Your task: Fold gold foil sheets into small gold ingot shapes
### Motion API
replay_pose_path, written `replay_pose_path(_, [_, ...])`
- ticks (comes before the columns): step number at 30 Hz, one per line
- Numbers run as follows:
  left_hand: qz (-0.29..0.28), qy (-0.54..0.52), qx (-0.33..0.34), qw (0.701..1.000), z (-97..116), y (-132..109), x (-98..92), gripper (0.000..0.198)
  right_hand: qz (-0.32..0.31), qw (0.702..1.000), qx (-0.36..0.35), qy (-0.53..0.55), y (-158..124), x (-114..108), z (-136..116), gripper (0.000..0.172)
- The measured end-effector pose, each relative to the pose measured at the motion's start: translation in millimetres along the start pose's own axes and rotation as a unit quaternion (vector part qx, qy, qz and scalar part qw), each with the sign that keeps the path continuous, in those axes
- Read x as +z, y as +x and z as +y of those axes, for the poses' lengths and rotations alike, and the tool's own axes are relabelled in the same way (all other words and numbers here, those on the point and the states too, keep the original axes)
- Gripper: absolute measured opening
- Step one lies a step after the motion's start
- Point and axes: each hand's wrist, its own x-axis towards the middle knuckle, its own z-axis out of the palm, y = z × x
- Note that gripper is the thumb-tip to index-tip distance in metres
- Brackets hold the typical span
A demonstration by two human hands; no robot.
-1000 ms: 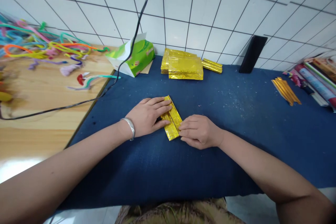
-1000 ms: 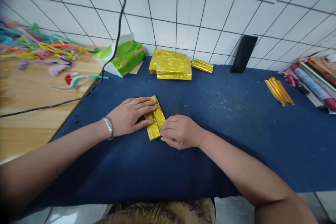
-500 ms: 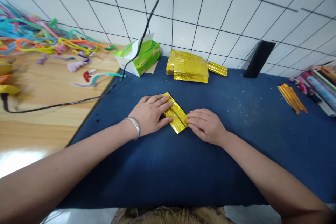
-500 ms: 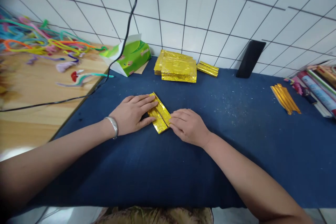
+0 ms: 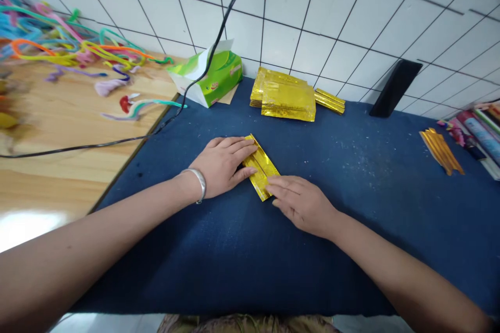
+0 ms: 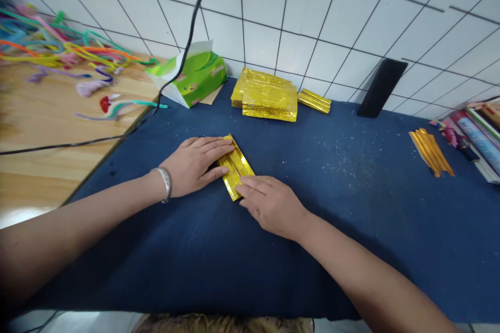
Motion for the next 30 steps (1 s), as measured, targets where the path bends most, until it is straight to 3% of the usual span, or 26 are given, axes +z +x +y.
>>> replay_pose_path(3, [0.006,-0.003,0.001,1.000,-0.5,0.3,1.2,0.054,0.033,0.999,0.042,-0.010,1.8,0.5,3.6,0.031])
replay_pose_path(12, [0.010,-0.012,0.023,1.000,-1.6,-0.7,4.2,0.053,0.018,0.993,0.113,-0.022,8.8,0.0,3.5,0.030])
replay_pose_path(19, [0.086,-0.003,0.013,0.996,2.0,-1.8,2.5,0.051,0.067,0.989,0.116,-0.057,9.0,4.7,7.7,0.021])
replay_pose_path(25, [0.023,-0.010,0.050,0.998,2.5,-1.8,-0.7,0.039,0.101,0.982,0.156,-0.041,3.1,4.2,1.7,0.018])
replay_pose_path(27, [0.014,-0.021,0.059,0.998,6.5,-3.3,-3.9,0.040,0.106,0.984,0.142,-0.015,2.2,2.8,-4.7,0.020])
replay_pose_path(30, [-0.002,-0.041,0.075,0.996,18.7,-7.9,-10.4,0.047,0.082,0.997,0.013,0.006,2.4,-0.3,-15.4,0.027])
